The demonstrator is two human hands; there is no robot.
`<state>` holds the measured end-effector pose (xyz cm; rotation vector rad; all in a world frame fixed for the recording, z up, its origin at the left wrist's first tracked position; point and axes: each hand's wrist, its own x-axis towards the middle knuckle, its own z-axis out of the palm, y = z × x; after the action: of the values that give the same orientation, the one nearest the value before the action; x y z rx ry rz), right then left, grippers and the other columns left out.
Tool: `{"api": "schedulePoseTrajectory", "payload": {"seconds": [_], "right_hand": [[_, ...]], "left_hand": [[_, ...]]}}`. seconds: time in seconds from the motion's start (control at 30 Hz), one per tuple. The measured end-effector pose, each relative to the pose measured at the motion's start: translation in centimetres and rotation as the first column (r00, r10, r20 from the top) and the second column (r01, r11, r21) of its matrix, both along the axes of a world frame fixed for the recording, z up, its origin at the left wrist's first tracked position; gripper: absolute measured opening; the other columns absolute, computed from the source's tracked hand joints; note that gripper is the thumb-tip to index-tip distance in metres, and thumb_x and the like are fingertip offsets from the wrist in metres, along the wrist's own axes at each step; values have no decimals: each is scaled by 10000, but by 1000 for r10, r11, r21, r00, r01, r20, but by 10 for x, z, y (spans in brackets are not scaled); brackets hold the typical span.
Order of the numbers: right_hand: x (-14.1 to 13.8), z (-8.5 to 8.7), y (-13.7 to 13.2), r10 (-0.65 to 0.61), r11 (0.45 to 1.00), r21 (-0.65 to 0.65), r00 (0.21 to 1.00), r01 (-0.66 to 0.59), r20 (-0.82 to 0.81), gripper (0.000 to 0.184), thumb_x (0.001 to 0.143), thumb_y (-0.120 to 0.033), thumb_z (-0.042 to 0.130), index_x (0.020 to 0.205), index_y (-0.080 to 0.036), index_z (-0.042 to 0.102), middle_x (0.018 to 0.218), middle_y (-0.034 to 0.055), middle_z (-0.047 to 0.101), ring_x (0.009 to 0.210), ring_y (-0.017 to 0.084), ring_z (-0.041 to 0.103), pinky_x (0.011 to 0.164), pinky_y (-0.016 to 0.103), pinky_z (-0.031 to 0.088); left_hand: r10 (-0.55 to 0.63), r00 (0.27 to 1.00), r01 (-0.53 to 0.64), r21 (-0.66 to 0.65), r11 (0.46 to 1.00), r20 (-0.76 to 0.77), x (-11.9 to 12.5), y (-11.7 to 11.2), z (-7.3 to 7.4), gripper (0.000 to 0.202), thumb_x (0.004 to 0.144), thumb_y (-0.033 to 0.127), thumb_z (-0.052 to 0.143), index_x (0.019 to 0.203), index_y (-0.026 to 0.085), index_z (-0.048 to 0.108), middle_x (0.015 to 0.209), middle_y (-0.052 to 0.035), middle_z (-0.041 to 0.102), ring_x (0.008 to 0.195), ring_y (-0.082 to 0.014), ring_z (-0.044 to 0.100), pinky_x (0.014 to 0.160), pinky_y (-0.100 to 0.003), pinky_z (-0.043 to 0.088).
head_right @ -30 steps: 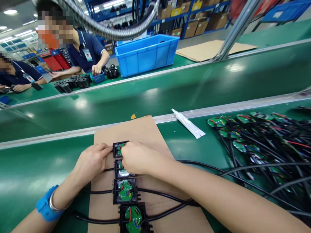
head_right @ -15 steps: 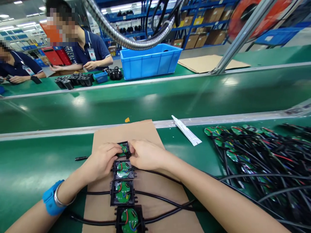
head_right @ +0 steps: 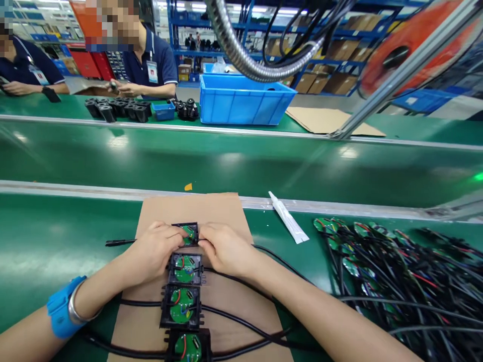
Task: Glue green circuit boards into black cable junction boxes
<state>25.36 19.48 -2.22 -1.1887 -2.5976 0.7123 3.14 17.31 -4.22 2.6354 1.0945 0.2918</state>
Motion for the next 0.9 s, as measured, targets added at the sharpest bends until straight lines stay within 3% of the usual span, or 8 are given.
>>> {"api": "schedulePoseTrajectory", "payload": {"seconds": [0.07, 0.13, 0.33, 0.53, 0.63, 0.9], "right_hand": [[2, -10, 0, 38, 980, 194, 999, -40, 11, 217, 898, -173, 363, 799, -144, 553, 767, 76, 555, 714, 172, 484, 663, 296, 385], [3, -17, 2, 43, 965, 257, 997, -56, 57, 236, 912, -167, 342, 802, -145, 549, 766, 76, 543, 717, 175, 480, 668, 300, 383], [1, -13, 5, 77, 959, 258, 983, -119, 167, 216, 867, -93, 378, 791, -151, 572, 738, 45, 542, 668, 154, 452, 606, 285, 314], [-6, -13, 7, 173, 928, 253, 917, -274, 358, 197, 850, -64, 423, 876, -125, 609, 859, 95, 606, 731, 174, 485, 552, 294, 260], [-7, -17, 2, 147, 937, 267, 947, -226, 285, 202, 852, -64, 427, 878, -107, 623, 871, 119, 602, 745, 193, 489, 553, 298, 288], [2, -29, -1, -15, 949, 312, 995, 45, -97, 179, 889, -123, 474, 892, -139, 653, 834, 76, 596, 838, 189, 526, 757, 325, 442]], "left_hand": [[-2, 1000, 2, -4, 1000, 4, 0, 0, 1, 222, 775, 42, 487, 916, 184, 583, 1024, -63, 682, 1010, -226, 618, 871, -375, 402], [4, 1000, -4, -9, 1000, 6, 0, 0, 2, 245, 774, 31, 474, 931, 185, 582, 1005, -59, 683, 982, -221, 623, 862, -373, 404], [10, 1000, -10, 6, 1000, 5, 1, -2, 3, 538, 759, 47, 491, 1275, 198, 480, 1063, -61, 666, 964, -226, 611, 886, -386, 403], [12, 996, -9, 35, 999, -88, 9, -2, 5, 444, 707, 77, 525, 1136, 163, 598, 1039, -86, 634, 955, -258, 584, 843, -398, 425], [33, 995, -31, 27, 999, -90, 11, -2, 8, 409, 713, 44, 494, 1075, 175, 633, 1036, -86, 624, 959, -250, 576, 838, -387, 428], [34, 999, -33, 27, 999, -32, 4, -5, 4, 593, 744, 31, 473, 1318, 178, 494, 1184, -79, 600, 1054, -232, 543, 926, -381, 411]]}}
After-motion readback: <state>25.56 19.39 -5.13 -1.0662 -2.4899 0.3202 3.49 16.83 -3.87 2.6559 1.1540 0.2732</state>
